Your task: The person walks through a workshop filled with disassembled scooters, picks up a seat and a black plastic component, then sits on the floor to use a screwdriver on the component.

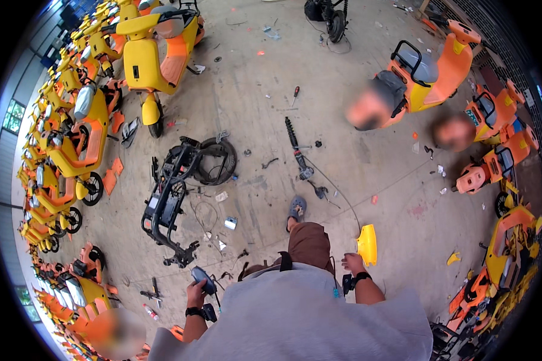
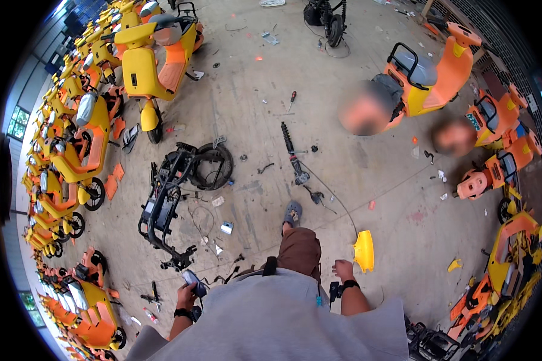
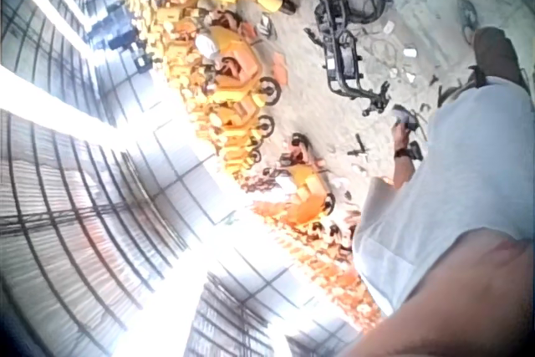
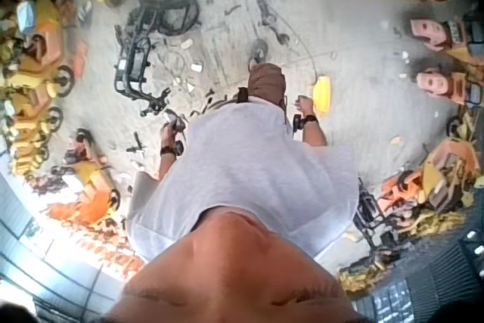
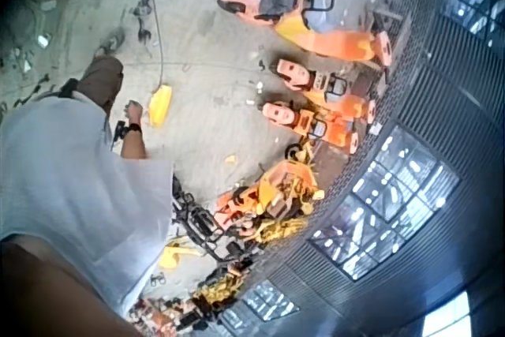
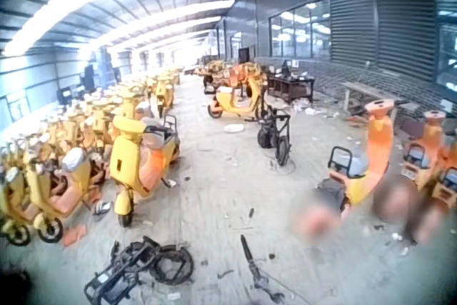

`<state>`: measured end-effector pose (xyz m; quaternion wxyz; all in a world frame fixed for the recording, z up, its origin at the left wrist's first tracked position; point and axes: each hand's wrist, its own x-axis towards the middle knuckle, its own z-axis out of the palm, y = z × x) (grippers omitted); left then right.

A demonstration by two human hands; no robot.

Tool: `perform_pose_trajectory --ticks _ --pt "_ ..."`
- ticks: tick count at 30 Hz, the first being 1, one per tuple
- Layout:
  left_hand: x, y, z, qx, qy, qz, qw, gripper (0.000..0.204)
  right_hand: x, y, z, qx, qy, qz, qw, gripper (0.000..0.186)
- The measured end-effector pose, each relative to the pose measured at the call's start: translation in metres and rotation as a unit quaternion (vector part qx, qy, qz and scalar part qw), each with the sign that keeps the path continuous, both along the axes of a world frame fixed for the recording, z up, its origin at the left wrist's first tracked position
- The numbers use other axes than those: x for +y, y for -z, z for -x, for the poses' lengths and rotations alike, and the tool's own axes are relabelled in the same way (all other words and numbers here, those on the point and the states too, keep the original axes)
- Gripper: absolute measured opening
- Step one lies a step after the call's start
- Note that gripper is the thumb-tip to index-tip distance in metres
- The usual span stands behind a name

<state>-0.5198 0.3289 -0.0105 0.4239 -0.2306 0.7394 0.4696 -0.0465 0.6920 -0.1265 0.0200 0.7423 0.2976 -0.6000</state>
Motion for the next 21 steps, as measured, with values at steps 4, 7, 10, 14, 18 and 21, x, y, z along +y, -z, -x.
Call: perform_pose_trajectory --ticks 4,7,10,14,18,21 --pt "0.115 -0.034 0.034 0.008 0.077 0.034 0.996 0.032 0.123 -0.016 0.045 0.062 -0.048 -0.130 0.988 0.030" --pt "0.184 -0.037 0.066 -0.012 0.087 -0.038 0.995 0.026 0.215 -0.038 0.091 0.096 -0.048 -0.174 0.979 0.029" --pt "0.244 -0.023 0.094 -0.035 0.145 -0.062 0.987 0.025 0.280 -0.055 0.127 0.110 -0.013 -0.199 0.974 0.029" --pt "0.337 -0.005 0.126 -0.043 0.168 -0.056 0.983 0.026 0.313 -0.059 0.157 0.104 0.028 -0.169 0.980 0.030" --pt "0.428 0.031 0.178 -0.013 0.183 -0.012 0.983 0.029 0.334 -0.052 0.176 0.060 0.097 -0.138 0.984 0.032" --pt "0.497 0.066 0.236 -0.039 0.194 -0.033 0.980 0.031 0.360 -0.027 0.183 0.024 0.155 -0.117 0.981 0.033"
